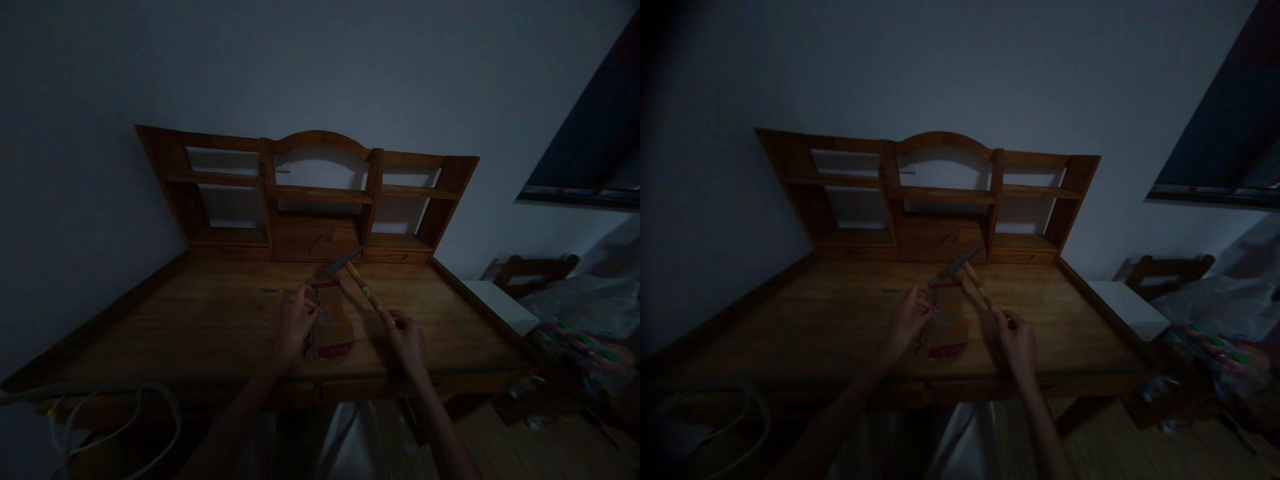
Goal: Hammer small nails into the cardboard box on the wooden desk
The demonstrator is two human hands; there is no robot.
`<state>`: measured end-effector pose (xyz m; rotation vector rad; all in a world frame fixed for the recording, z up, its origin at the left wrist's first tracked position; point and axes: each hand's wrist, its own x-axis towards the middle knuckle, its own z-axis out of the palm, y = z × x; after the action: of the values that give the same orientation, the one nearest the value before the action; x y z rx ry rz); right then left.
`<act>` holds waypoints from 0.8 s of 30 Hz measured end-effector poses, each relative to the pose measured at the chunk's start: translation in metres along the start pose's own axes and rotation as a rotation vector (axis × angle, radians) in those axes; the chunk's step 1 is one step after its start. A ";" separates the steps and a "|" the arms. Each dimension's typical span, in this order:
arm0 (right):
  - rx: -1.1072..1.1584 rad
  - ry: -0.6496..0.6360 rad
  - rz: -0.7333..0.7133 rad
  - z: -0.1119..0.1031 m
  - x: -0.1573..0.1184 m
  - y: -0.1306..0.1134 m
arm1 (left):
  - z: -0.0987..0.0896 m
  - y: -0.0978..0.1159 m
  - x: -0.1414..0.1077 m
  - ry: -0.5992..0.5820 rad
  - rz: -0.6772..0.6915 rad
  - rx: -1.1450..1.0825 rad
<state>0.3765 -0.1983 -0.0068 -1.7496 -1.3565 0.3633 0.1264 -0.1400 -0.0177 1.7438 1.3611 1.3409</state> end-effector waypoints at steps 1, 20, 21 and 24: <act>-0.007 0.001 0.004 0.000 0.000 0.000 | 0.000 0.001 0.000 -0.002 0.002 0.000; -0.266 0.068 -0.023 -0.015 -0.010 -0.009 | -0.001 -0.001 -0.001 -0.044 -0.001 -0.026; -0.328 0.095 -0.049 -0.021 -0.014 -0.011 | -0.002 0.001 -0.001 -0.051 0.003 -0.019; -0.478 0.169 -0.148 -0.039 -0.025 -0.021 | -0.005 0.007 -0.002 -0.059 0.024 0.005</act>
<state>0.3801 -0.2380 0.0253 -1.9901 -1.5199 -0.2072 0.1247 -0.1452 -0.0110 1.7940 1.3165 1.2895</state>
